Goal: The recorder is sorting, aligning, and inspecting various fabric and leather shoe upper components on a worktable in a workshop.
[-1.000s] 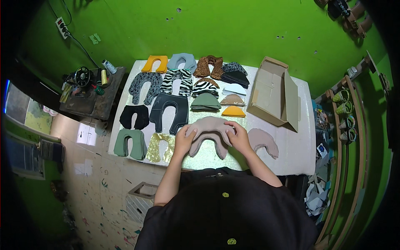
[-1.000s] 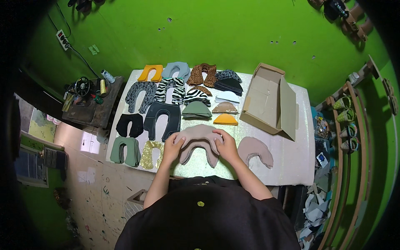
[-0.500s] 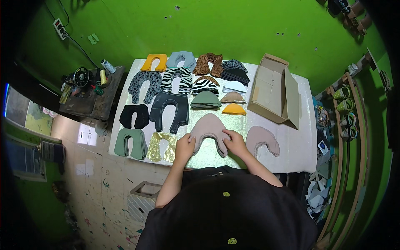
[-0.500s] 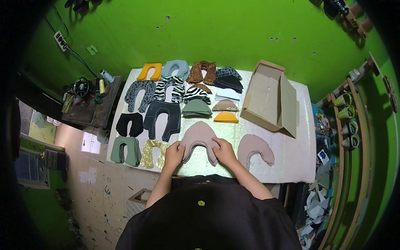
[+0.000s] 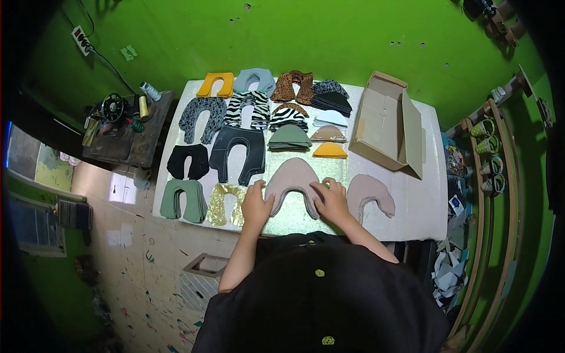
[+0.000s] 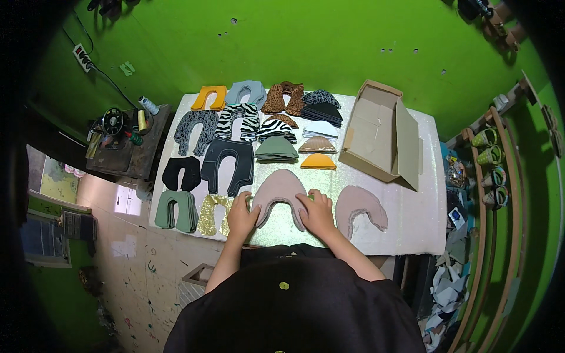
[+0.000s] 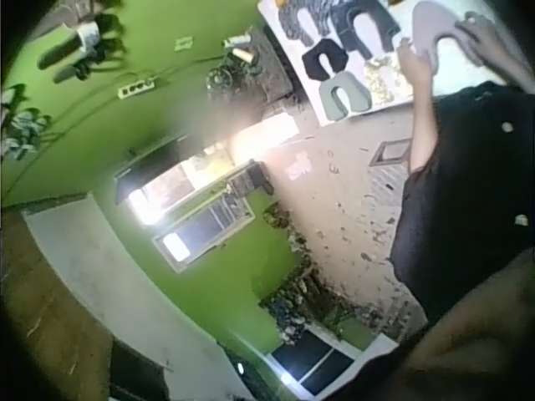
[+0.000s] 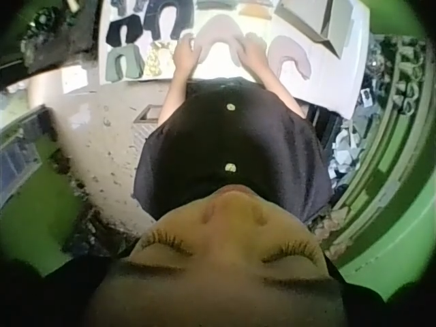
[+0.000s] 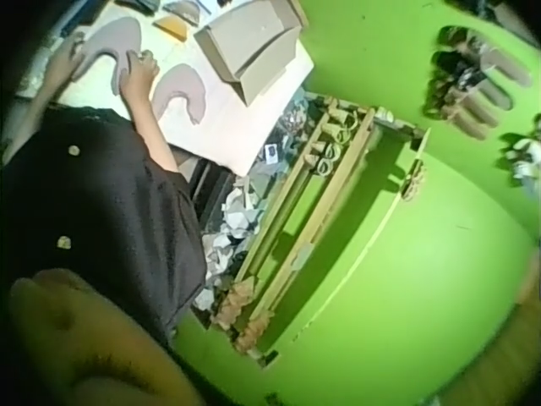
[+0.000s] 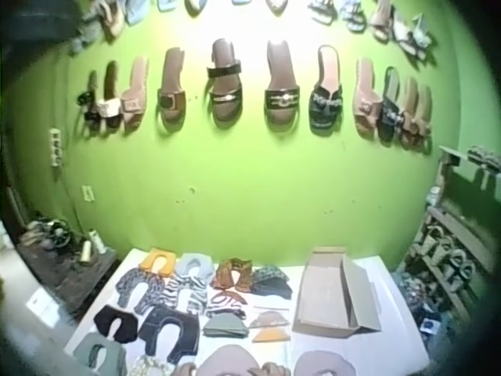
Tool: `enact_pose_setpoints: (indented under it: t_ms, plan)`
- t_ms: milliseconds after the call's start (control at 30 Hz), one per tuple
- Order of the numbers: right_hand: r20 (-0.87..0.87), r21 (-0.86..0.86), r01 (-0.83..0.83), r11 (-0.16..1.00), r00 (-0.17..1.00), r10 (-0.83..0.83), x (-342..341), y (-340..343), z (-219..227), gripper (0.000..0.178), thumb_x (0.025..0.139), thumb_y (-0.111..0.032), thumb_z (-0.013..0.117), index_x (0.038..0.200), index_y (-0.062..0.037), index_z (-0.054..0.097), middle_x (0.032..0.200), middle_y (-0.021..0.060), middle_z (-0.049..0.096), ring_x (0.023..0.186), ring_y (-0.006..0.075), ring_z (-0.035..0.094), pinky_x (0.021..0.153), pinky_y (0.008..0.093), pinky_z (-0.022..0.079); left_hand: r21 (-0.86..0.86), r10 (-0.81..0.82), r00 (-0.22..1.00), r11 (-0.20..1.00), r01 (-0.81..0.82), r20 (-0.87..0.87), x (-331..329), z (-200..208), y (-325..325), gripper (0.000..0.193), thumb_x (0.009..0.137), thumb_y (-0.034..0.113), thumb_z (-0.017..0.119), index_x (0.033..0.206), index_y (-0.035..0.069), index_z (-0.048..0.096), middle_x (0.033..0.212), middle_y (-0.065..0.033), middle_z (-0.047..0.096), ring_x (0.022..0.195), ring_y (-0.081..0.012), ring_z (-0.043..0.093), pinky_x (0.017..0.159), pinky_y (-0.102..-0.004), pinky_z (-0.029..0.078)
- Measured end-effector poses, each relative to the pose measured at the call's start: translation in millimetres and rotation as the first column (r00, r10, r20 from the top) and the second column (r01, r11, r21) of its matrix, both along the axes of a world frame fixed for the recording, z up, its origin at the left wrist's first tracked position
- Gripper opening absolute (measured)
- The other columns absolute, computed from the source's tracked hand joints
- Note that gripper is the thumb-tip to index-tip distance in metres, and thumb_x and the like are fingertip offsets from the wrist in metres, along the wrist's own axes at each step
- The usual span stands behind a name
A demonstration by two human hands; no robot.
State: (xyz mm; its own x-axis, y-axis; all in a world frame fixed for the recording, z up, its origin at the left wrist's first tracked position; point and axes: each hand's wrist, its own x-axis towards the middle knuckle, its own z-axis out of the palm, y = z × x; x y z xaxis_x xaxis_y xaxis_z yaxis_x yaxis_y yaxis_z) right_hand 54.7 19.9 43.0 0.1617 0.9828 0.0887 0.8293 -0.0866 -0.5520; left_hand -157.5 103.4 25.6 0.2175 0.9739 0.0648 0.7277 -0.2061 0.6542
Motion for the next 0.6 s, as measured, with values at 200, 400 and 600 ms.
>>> enact_pose_setpoints:
  t_ms: [200, 400, 600]
  plan:
    - [-0.003, 0.115, 0.055, 0.992, 0.998, -0.055, 5.1, -9.0, -15.2, 0.026, 0.080, -0.026, 0.061, 0.103, -0.0147, 0.063, 0.112, 0.0110, 0.052, 0.107, 0.0270, 0.045, 0.093, 0.0469, 0.024, 0.024, -0.150, 0.972, 0.987, 0.157, -0.184, 7.8, 2.0, 0.8, 0.028, 0.074, 0.017, 0.063, 0.101, 0.013, 0.063, 0.099, -0.0112, 0.054, 0.094, -0.0287, 0.052, 0.078, -0.0381, 0.041]
    - [0.028, -0.194, 0.319, 0.928, 0.947, -0.319, 74.9, -34.4, -20.7, 0.033, 0.077, -0.021, 0.064, 0.107, -0.0114, 0.058, 0.114, 0.0087, 0.053, 0.110, 0.0270, 0.045, 0.093, 0.0486, 0.024, 0.253, -0.178, 0.976, 0.946, 0.204, -0.123, 36.3, 18.9, -7.1, 0.025, 0.075, 0.015, 0.063, 0.099, 0.012, 0.064, 0.100, -0.0099, 0.055, 0.096, -0.0285, 0.050, 0.083, -0.0394, 0.037]
    - [0.175, -0.162, 0.549, 0.820, 0.834, -0.524, 123.4, -72.9, -28.1, 0.051, 0.070, -0.020, 0.070, 0.117, -0.0119, 0.052, 0.117, 0.0077, 0.051, 0.114, 0.0271, 0.043, 0.094, 0.0515, 0.025, 0.147, -0.434, 0.864, 0.900, 0.409, 0.254, 103.3, 41.1, -26.8, 0.021, 0.077, 0.012, 0.063, 0.098, 0.007, 0.062, 0.101, -0.0125, 0.056, 0.097, -0.0289, 0.053, 0.085, -0.0362, 0.041]
